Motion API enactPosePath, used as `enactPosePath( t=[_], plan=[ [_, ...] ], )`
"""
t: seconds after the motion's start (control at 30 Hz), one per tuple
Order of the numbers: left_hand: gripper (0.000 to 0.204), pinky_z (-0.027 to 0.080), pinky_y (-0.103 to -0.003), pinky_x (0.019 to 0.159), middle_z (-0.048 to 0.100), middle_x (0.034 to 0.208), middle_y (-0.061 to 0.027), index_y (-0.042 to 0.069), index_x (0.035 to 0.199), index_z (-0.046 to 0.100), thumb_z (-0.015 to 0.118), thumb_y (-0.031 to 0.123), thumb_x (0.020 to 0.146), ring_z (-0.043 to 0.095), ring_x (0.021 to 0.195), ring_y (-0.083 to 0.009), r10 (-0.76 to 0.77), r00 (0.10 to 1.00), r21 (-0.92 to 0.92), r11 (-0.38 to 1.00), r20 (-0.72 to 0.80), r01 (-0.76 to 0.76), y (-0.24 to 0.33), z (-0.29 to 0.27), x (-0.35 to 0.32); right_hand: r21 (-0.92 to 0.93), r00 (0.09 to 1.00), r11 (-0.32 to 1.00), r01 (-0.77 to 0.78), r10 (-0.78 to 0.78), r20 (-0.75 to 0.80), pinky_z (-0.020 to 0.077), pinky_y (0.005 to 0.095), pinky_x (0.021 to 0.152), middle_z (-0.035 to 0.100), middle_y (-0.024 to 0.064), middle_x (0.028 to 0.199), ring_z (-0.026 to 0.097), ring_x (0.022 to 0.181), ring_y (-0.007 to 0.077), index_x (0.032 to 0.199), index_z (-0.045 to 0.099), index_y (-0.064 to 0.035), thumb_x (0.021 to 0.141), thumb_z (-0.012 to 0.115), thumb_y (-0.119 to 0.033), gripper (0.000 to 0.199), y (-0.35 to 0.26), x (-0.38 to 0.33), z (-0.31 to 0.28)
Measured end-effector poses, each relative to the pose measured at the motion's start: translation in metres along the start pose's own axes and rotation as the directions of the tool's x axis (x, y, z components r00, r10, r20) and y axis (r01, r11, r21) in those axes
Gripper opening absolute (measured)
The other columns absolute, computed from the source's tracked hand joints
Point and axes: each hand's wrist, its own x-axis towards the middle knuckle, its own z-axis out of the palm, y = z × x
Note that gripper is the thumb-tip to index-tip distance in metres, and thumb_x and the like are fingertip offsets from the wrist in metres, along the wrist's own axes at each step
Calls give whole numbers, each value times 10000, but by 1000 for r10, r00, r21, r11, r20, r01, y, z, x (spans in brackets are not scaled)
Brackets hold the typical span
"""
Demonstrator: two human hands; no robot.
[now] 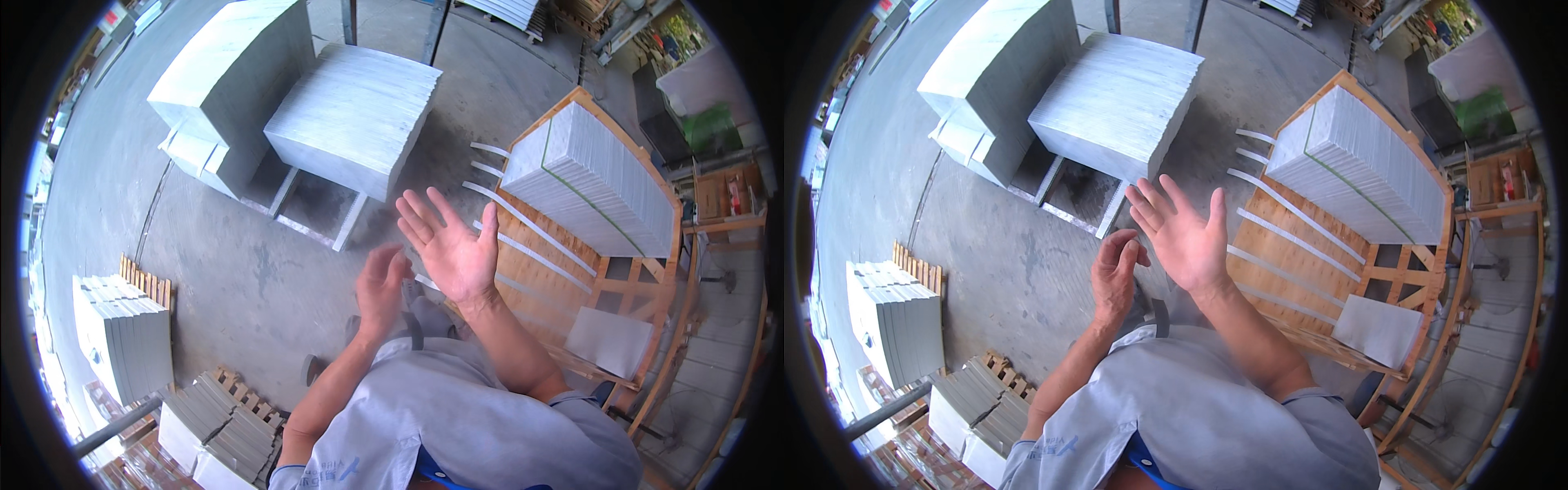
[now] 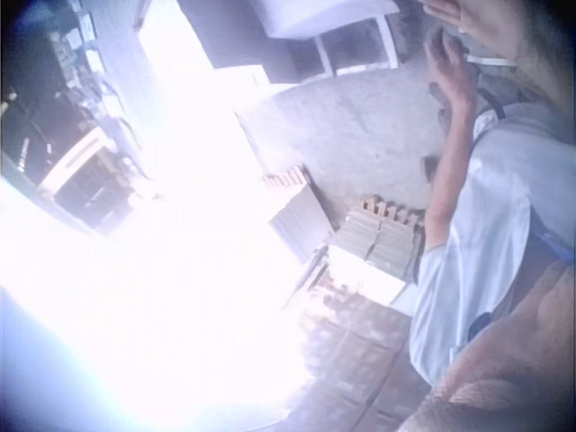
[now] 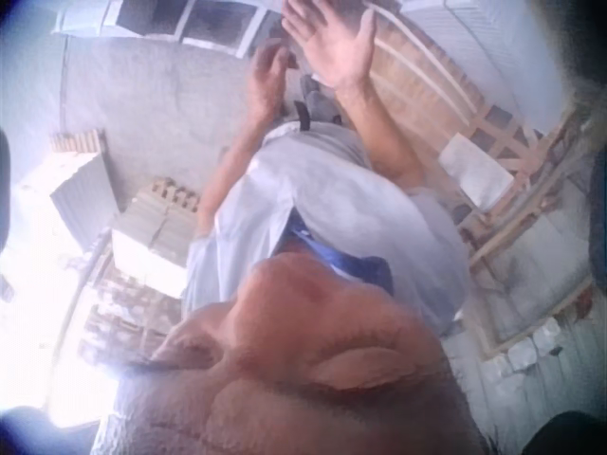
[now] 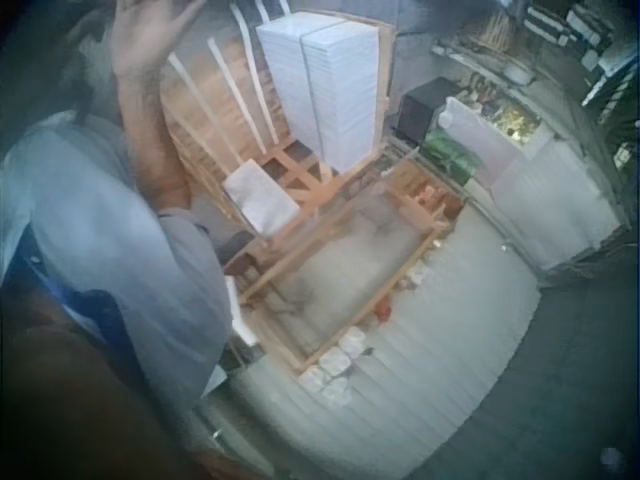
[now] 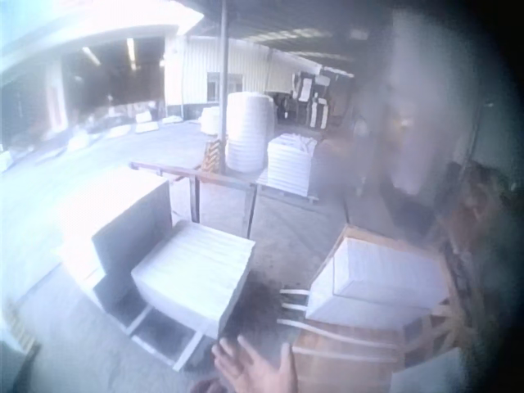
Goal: The person repeatedly picks up individual white sheets from a stack and places them onto a wooden rack. The person moves between the stack and the rack, handling one sheet at a time and arranging them on the rack throughout the clip.
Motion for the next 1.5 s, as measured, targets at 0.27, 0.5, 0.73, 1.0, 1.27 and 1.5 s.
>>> enactPosePath(
  t=[0.27, 0.5, 0.73, 1.0, 1.27, 1.5],
  plan=[
    [359, 474, -244, 689, 593, 935, -31, 44, 1256, 521, 599, 13, 908, 551, 804, -80, 181, 983, 34, 983, 27, -182, 35, -58, 20, 31, 998, 1000, 6, -4, -61, 239, 475, 1148, 354, 228, 1462, 297, 1392, 375, 1356, 405, -20, 912, 374, -683, 799, 67, 21, 30],
    [377, 483, -253, 667, 603, 949, -44, 40, 1265, 527, 606, 8, 898, 571, 798, -91, 241, 963, 69, 966, 119, -250, 41, -74, 35, -655, 931, 664, 361, -213, 298, 256, 599, 1095, 109, 160, 1584, 236, 1416, 405, 1538, 86, -147, 819, 436, -777, 1018, 87, 20, 39],
    [263, 490, -260, 605, 646, 969, -65, 34, 1142, 608, 629, 14, 880, 601, 728, -111, 270, 916, 173, 928, 296, -329, 54, -71, 59, -870, 907, 254, 422, -141, 398, 345, 517, 1057, 40, 200, 1587, 240, 1424, 379, 1533, -81, -127, 753, 548, -780, 1196, 73, 24, 42],
    [206, 493, -336, 524, 622, 797, -65, 72, 953, 605, 669, -6, 774, 617, 627, -246, 524, 669, 450, 495, 528, -743, 58, -32, 112, -892, 923, 248, 379, -164, 347, 318, 487, 1082, 78, 204, 1580, 260, 1419, 368, 1530, -69, -103, 779, 596, -716, 1176, 26, 53, 19],
    [157, 480, -368, 535, 524, 746, -53, 97, 862, 533, 603, 44, 732, 581, 627, -242, 331, 516, 439, 281, 790, -853, 42, 21, 157, -854, 972, 471, 219, -183, 148, 286, 463, 1108, 141, 189, 1569, 288, 1408, 325, 1525, -25, -51, 878, 551, -623, 1038, -47, 71, -23],
    [211, 480, -390, 556, 545, 810, -75, 103, 944, 541, 600, 76, 743, 600, 649, -266, 119, 399, 366, 231, 909, -902, 13, 47, 184, -846, 991, 529, 61, -133, -11, 282, 427, 1113, 209, 202, 1548, 343, 1383, 300, 1514, 41, -4, 941, 507, -536, 910, -80, 83, -65]
  ],
)
